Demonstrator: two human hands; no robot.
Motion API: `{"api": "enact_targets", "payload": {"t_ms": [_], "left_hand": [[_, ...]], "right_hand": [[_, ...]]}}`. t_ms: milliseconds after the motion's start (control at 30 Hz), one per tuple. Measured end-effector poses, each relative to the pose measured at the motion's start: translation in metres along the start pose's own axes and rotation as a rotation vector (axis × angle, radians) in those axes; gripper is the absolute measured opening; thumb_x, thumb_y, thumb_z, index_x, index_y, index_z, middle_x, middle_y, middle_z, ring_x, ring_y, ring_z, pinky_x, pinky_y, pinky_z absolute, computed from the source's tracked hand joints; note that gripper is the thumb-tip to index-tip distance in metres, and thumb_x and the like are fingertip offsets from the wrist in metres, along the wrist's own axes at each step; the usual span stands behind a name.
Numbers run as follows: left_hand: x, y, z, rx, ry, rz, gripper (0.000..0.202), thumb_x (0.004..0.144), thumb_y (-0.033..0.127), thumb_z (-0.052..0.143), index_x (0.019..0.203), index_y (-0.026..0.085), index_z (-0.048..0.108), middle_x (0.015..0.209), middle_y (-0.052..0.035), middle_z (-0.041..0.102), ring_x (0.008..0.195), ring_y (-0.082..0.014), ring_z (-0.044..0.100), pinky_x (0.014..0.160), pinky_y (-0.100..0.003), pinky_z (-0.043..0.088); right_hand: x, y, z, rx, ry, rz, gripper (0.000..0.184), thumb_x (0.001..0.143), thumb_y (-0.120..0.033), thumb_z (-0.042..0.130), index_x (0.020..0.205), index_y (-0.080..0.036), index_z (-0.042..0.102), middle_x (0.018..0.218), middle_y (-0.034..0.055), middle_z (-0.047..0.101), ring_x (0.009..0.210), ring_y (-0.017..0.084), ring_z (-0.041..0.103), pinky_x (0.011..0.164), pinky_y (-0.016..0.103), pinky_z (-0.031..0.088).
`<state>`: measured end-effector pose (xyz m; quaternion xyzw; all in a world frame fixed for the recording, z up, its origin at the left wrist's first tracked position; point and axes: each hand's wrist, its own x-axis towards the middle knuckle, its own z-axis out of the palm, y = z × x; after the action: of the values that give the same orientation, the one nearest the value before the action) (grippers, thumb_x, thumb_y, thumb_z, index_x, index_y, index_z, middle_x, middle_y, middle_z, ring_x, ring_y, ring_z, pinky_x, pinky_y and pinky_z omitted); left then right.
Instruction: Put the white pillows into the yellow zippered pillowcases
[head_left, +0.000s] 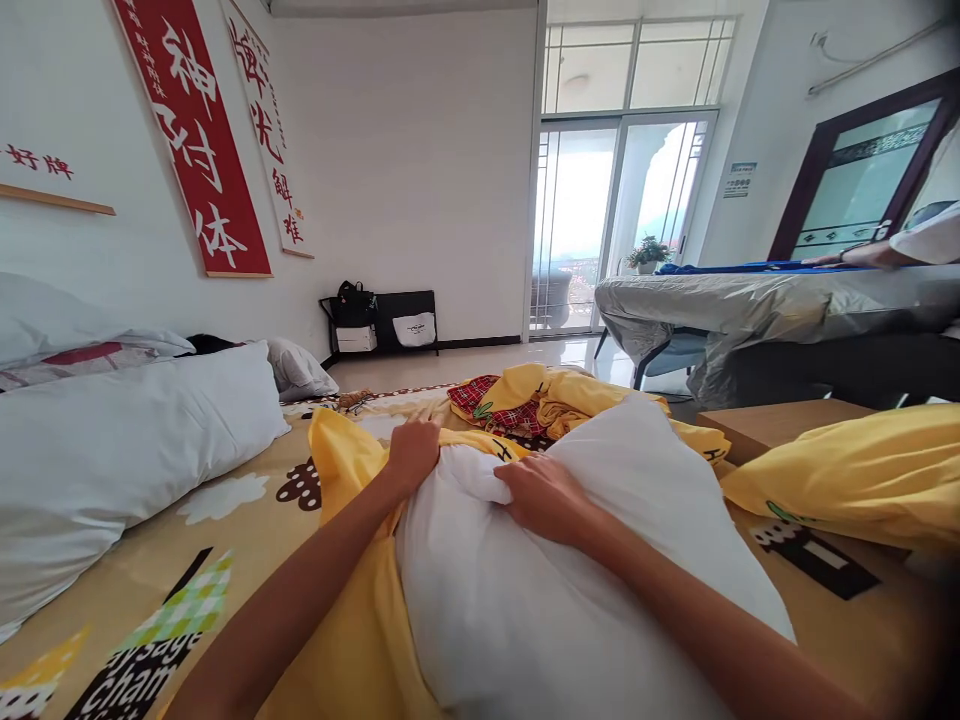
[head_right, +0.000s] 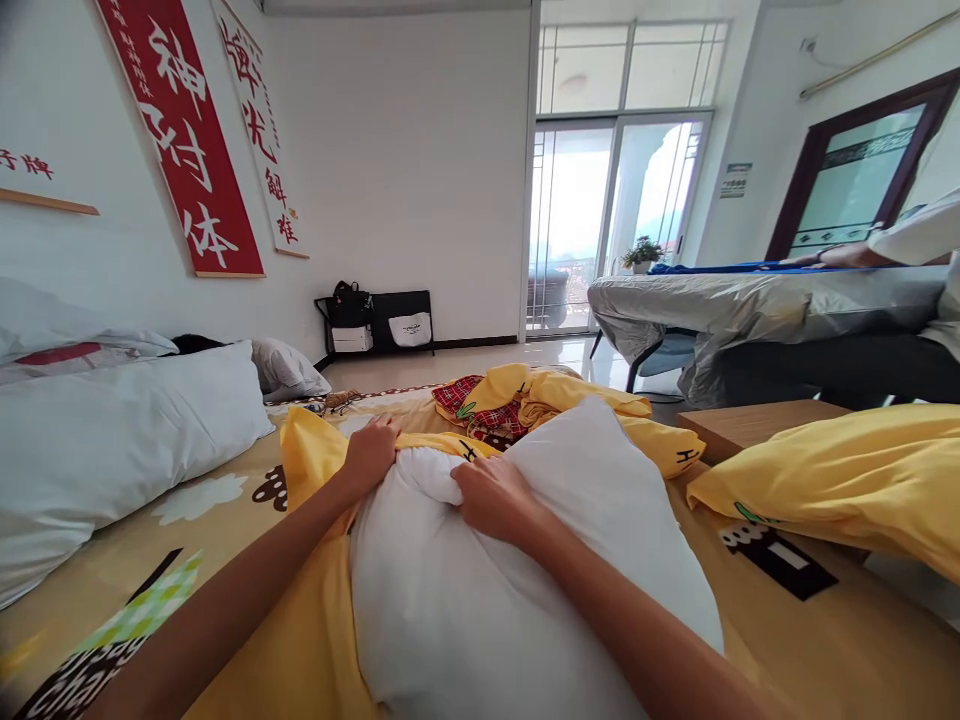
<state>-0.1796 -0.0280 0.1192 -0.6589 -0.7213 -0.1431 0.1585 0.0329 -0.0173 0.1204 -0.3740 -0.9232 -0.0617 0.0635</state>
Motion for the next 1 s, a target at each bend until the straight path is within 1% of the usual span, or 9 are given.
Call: {"api": "enact_targets", "payload": {"t_ms": [133, 267, 400, 500, 600, 700, 800, 900, 1000], "left_hand": [[0.01, 0.021, -0.031, -0.087, 0.068, 0.05, 0.011, 0.073, 0.015, 0.05, 0.079, 0.02, 0.057, 0.081, -0.0046, 0.063, 0.077, -0.0196, 0.058, 0.06, -0.027, 0.036], [0.014, 0.035, -0.066, -0.223, 0.148, 0.073, 0.007, 0.066, 0.013, 0.048, 0.065, 0.02, 0.047, 0.061, 0.0016, 0.051, 0.062, -0.0147, 0.048, 0.055, -0.027, 0.029], [0.007, 0.044, -0.091, -0.452, 0.381, 0.121, 0.015, 0.059, 0.011, 0.047, 0.059, 0.021, 0.035, 0.054, 0.005, 0.038, 0.054, -0.0115, 0.035, 0.052, -0.026, 0.024], [-0.013, 0.041, -0.081, -0.391, 0.616, 0.251, 0.017, 0.06, 0.009, 0.046, 0.061, 0.021, 0.035, 0.058, 0.0044, 0.04, 0.055, -0.0116, 0.035, 0.053, -0.026, 0.025], [-0.042, 0.021, -0.046, -0.235, 0.763, 0.369, 0.018, 0.067, 0.007, 0.046, 0.064, 0.022, 0.037, 0.06, 0.0025, 0.043, 0.057, -0.0132, 0.039, 0.055, -0.026, 0.028], [-0.071, -0.008, -0.009, -0.147, 0.717, 0.376, 0.017, 0.072, 0.007, 0.046, 0.066, 0.022, 0.039, 0.061, 0.0008, 0.046, 0.059, -0.0149, 0.043, 0.056, -0.026, 0.031], [-0.091, -0.032, 0.009, -0.16, 0.629, 0.303, 0.017, 0.07, 0.007, 0.044, 0.067, 0.022, 0.038, 0.062, 0.0005, 0.047, 0.059, -0.0154, 0.044, 0.056, -0.025, 0.033], [-0.103, -0.048, 0.006, -0.194, 0.597, 0.257, 0.018, 0.068, 0.007, 0.043, 0.067, 0.023, 0.034, 0.061, 0.0018, 0.044, 0.056, -0.0144, 0.042, 0.054, -0.024, 0.032], [-0.11, -0.055, -0.002, -0.197, 0.579, 0.25, 0.02, 0.071, 0.007, 0.043, 0.065, 0.023, 0.031, 0.058, 0.0029, 0.041, 0.053, -0.0133, 0.04, 0.052, -0.023, 0.031]], "right_hand": [[-0.011, -0.024, -0.024, -0.049, 0.069, 0.005, 0.023, 0.073, -0.014, 0.052, 0.085, -0.022, 0.069, 0.079, 0.0084, 0.07, 0.078, 0.024, 0.063, 0.062, 0.031, 0.035], [-0.009, -0.042, -0.055, -0.102, 0.167, -0.009, 0.023, 0.078, -0.011, 0.049, 0.089, -0.022, 0.067, 0.082, 0.0059, 0.07, 0.076, 0.02, 0.063, 0.063, 0.03, 0.034], [0.002, -0.056, -0.067, -0.17, 0.297, -0.026, 0.024, 0.083, -0.006, 0.045, 0.083, -0.018, 0.066, 0.078, 0.008, 0.069, 0.075, 0.02, 0.062, 0.065, 0.031, 0.034], [0.006, -0.06, -0.051, -0.279, 0.356, -0.058, 0.024, 0.086, -0.006, 0.044, 0.08, -0.013, 0.066, 0.077, 0.0125, 0.067, 0.076, 0.021, 0.061, 0.065, 0.032, 0.034], [-0.003, -0.059, -0.018, -0.36, 0.526, -0.103, 0.023, 0.089, -0.008, 0.044, 0.093, -0.013, 0.066, 0.077, 0.0099, 0.065, 0.07, 0.02, 0.058, 0.061, 0.033, 0.033], [-0.021, -0.059, 0.012, -0.359, 0.679, -0.264, 0.03, 0.093, -0.022, 0.048, 0.118, -0.01, 0.06, 0.083, 0.009, 0.065, 0.074, 0.021, 0.056, 0.066, 0.035, 0.036], [-0.048, -0.061, 0.016, -0.306, 0.76, -0.441, 0.044, 0.094, -0.036, 0.05, 0.129, -0.01, 0.054, 0.103, 0.0111, 0.066, 0.097, 0.024, 0.055, 0.082, 0.038, 0.038], [-0.075, -0.055, 0.0, -0.313, 0.828, -0.313, 0.046, 0.095, -0.035, 0.048, 0.137, -0.015, 0.048, 0.13, 0.0122, 0.057, 0.122, 0.026, 0.045, 0.093, 0.041, 0.033], [-0.088, -0.037, -0.009, -0.283, 0.761, -0.075, 0.062, 0.092, -0.043, 0.051, 0.146, -0.017, 0.038, 0.131, 0.018, 0.056, 0.12, 0.033, 0.048, 0.093, 0.047, 0.032]]}}
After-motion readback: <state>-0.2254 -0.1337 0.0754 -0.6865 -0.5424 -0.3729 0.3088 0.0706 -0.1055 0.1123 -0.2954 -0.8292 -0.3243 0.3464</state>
